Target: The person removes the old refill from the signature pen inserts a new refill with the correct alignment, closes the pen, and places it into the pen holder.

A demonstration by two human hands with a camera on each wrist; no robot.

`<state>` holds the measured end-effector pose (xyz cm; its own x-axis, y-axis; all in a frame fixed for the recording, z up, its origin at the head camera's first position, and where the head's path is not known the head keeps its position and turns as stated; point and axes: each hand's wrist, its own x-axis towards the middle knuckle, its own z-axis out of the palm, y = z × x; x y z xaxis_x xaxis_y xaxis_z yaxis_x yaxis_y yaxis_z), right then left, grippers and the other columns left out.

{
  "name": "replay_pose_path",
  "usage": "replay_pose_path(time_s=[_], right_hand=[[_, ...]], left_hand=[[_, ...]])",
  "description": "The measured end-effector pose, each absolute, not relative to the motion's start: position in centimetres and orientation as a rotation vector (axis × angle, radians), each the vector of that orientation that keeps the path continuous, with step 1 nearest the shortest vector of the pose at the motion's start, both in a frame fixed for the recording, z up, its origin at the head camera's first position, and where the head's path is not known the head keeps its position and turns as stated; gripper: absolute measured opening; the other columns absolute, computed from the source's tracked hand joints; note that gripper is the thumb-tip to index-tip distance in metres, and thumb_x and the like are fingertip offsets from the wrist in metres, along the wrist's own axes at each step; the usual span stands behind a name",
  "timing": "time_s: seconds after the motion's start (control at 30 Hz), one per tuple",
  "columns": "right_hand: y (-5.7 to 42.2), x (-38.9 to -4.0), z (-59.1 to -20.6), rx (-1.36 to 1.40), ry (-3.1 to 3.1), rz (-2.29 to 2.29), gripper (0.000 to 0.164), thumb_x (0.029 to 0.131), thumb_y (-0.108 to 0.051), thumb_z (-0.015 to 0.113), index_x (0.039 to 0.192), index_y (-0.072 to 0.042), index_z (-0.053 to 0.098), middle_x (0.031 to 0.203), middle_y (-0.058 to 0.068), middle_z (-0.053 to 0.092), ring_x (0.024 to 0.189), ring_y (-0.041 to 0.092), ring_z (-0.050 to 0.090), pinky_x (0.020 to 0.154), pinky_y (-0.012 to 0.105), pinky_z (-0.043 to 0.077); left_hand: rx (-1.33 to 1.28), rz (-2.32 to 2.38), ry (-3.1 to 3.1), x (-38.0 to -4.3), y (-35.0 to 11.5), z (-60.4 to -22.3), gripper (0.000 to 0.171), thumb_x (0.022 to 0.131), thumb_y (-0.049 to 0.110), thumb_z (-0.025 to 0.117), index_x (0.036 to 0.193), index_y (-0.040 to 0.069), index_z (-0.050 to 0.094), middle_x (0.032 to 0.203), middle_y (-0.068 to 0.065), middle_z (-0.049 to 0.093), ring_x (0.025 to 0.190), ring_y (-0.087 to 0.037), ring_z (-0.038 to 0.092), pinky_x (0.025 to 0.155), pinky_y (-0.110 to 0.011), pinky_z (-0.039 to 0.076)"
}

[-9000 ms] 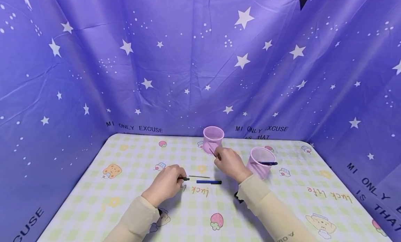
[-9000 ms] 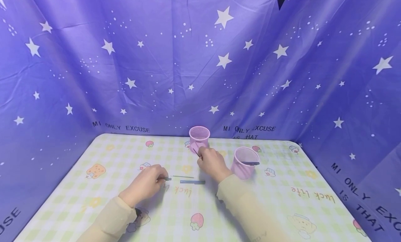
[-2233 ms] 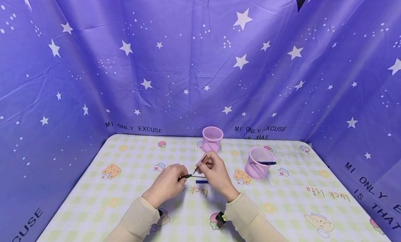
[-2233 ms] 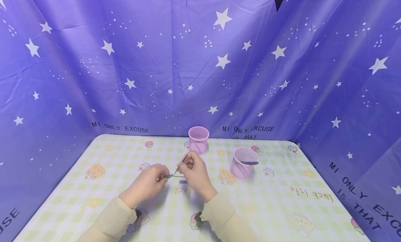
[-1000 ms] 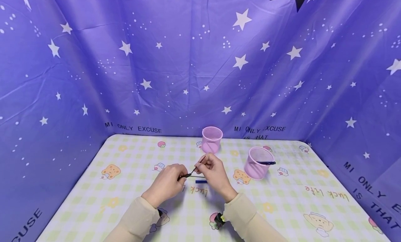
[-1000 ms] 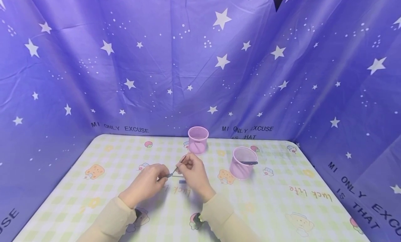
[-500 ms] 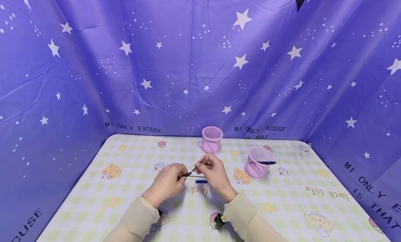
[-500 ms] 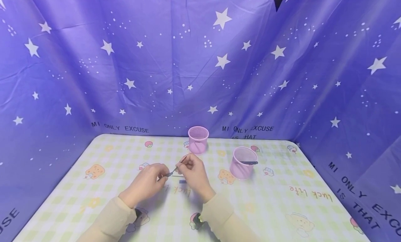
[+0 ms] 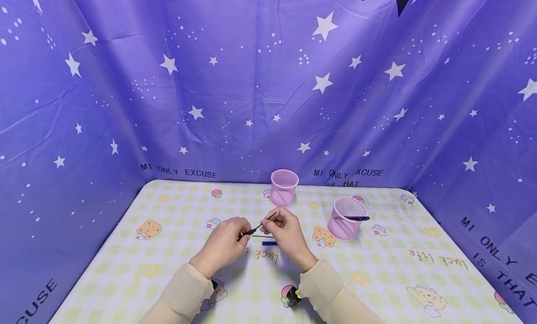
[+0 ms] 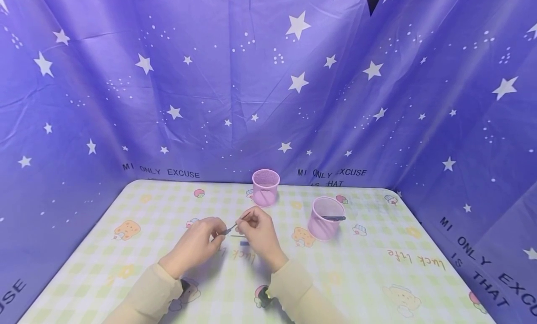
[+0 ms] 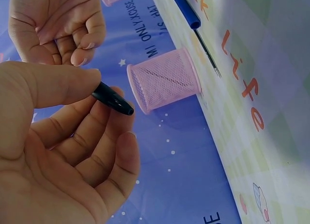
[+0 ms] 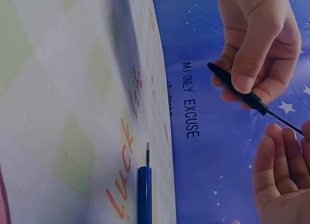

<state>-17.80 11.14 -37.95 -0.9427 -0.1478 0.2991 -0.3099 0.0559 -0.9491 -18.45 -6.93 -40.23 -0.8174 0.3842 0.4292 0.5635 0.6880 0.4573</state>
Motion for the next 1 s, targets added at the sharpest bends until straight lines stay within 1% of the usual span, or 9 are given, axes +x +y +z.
replay_pose_path(time_s=[0.17,0.37,0.57,0.73,1.0], right_hand=[[11.2,-18.1,-38.5,0.486,-2.190,2.027,0.005,0.085,0.011,0.056,0.090,0.013,0.054,0.085,0.031,0.061,0.072,0.025,0.065,0.070,0.035,0.056],[11.3,-19.2,-40.4,0.479,-2.159,2.051,0.005,0.085,0.010,0.059,0.090,0.009,0.057,0.084,0.023,0.063,0.070,0.019,0.065,0.069,0.033,0.056],[11.2,-19.3,-40.9,0.483,-2.161,2.050,0.007,0.086,0.006,0.061,0.091,0.005,0.057,0.084,0.018,0.063,0.069,0.015,0.064,0.070,0.033,0.056],[11.2,-19.3,-40.9,0.471,-2.203,2.071,0.007,0.086,0.007,0.059,0.093,0.006,0.057,0.085,0.018,0.063,0.072,0.017,0.065,0.072,0.034,0.056],[11.0,-17.9,-39.1,0.529,-2.258,2.004,0.006,0.085,0.008,0.057,0.091,0.010,0.056,0.084,0.027,0.062,0.073,0.027,0.065,0.071,0.042,0.055]], left_hand=[[-0.750,-0.864,-2.595,-18.4,-6.9,-40.1,0.014,0.079,0.004,0.069,0.083,0.015,0.064,0.080,0.007,0.060,0.070,-0.008,0.057,0.064,-0.026,0.047],[-0.746,-0.878,-2.588,-18.4,-6.9,-40.1,0.014,0.079,0.003,0.069,0.083,0.015,0.064,0.080,0.007,0.060,0.070,-0.008,0.057,0.063,-0.025,0.047],[-0.745,-0.880,-2.571,-18.4,-6.9,-40.1,0.014,0.079,0.003,0.069,0.083,0.015,0.064,0.080,0.006,0.061,0.070,-0.007,0.057,0.063,-0.025,0.048],[-0.741,-0.877,-2.565,-18.4,-6.9,-40.0,0.014,0.079,0.002,0.069,0.083,0.015,0.064,0.080,0.007,0.060,0.070,-0.007,0.057,0.063,-0.025,0.047],[-0.744,-0.878,-2.564,-18.3,-6.9,-40.0,0.014,0.079,0.003,0.070,0.084,0.016,0.064,0.080,0.007,0.060,0.070,-0.007,0.057,0.064,-0.025,0.047]])
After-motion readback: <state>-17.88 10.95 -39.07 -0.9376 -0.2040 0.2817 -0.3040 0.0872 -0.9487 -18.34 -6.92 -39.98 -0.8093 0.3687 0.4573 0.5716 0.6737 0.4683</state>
